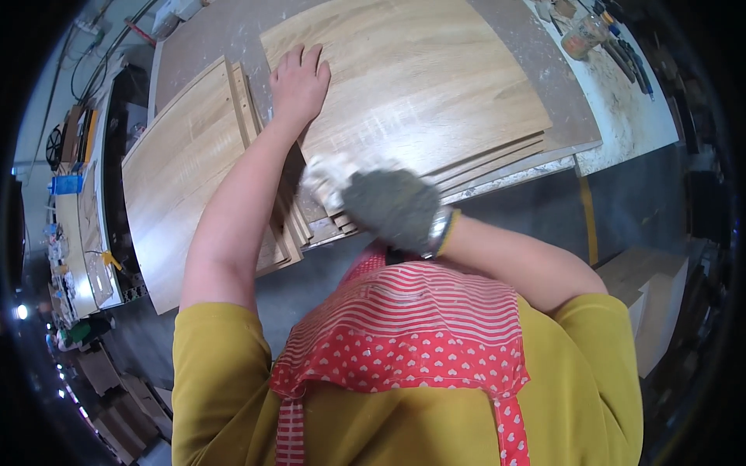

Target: The person wipes the surface of several light-colored wooden panels using a white cloth. They handle the panels one at a time, wiping the top surface and edges, then stacking them on a workbench. The person occasionally picks up a bottle to apply liquid to the cloth before continuing to wipe the wood.

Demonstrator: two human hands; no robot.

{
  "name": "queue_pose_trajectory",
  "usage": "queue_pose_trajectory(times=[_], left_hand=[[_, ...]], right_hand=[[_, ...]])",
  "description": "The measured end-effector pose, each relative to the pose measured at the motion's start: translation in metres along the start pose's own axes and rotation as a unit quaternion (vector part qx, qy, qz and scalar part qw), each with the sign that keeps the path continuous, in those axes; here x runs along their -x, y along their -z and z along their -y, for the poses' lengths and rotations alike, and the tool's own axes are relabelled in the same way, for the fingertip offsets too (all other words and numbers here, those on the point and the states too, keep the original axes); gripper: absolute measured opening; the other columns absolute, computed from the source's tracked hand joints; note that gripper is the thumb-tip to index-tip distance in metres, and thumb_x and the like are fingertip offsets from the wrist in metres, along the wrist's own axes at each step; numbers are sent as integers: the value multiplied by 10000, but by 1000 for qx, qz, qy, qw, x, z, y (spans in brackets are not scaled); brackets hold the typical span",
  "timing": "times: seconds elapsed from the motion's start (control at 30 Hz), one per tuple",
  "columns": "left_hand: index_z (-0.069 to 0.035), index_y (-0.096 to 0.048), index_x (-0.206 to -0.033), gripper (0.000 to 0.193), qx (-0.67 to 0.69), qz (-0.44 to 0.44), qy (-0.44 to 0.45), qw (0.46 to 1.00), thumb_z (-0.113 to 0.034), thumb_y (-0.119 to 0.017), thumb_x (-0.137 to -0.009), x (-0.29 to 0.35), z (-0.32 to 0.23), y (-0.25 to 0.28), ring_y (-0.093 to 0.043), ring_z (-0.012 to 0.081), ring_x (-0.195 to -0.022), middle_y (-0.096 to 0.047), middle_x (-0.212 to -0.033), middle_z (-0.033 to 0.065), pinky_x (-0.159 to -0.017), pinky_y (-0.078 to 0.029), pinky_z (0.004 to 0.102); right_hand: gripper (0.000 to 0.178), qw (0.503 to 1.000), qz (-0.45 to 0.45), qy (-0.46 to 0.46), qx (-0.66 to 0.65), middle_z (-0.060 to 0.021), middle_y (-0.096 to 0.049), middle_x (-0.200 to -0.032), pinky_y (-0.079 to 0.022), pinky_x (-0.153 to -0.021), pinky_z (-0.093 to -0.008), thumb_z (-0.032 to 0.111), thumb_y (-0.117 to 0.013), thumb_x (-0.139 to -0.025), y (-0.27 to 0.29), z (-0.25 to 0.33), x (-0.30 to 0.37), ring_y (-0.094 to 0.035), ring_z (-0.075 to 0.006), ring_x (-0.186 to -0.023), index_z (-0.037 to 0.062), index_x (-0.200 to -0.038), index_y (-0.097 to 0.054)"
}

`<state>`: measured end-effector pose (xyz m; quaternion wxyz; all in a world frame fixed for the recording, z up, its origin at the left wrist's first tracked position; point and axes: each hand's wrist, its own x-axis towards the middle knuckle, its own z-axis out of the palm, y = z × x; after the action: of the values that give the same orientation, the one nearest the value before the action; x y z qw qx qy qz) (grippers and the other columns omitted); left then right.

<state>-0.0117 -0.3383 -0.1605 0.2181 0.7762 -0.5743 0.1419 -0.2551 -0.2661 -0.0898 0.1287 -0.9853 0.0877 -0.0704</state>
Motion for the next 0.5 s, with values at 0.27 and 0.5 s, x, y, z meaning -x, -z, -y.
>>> queue_pose_trajectory(times=[0.27,0.5], left_hand=[[-178,-532,-1299,429,0,42,13,999,-358,-463,-915,-6,-10,4,-430,295,-1282,-480,-1366,129,-1031,-339,496],[-171,-498,-1339,447,-21,67,15,997,-344,-443,-930,-3,-1,11,-398,296,-1299,-426,-1410,133,-1056,-292,491]], right_hand=[[120,995,32,-91,13,-101,-598,-860,-502,-684,-389,184,-554,-829,-2,13,0,-623,-262,-827,115,-926,-572],[207,916,-220,-298,154,-167,-639,-968,-513,-764,-399,189,-602,-856,34,-118,116,-643,-329,-854,59,-1015,-613]])
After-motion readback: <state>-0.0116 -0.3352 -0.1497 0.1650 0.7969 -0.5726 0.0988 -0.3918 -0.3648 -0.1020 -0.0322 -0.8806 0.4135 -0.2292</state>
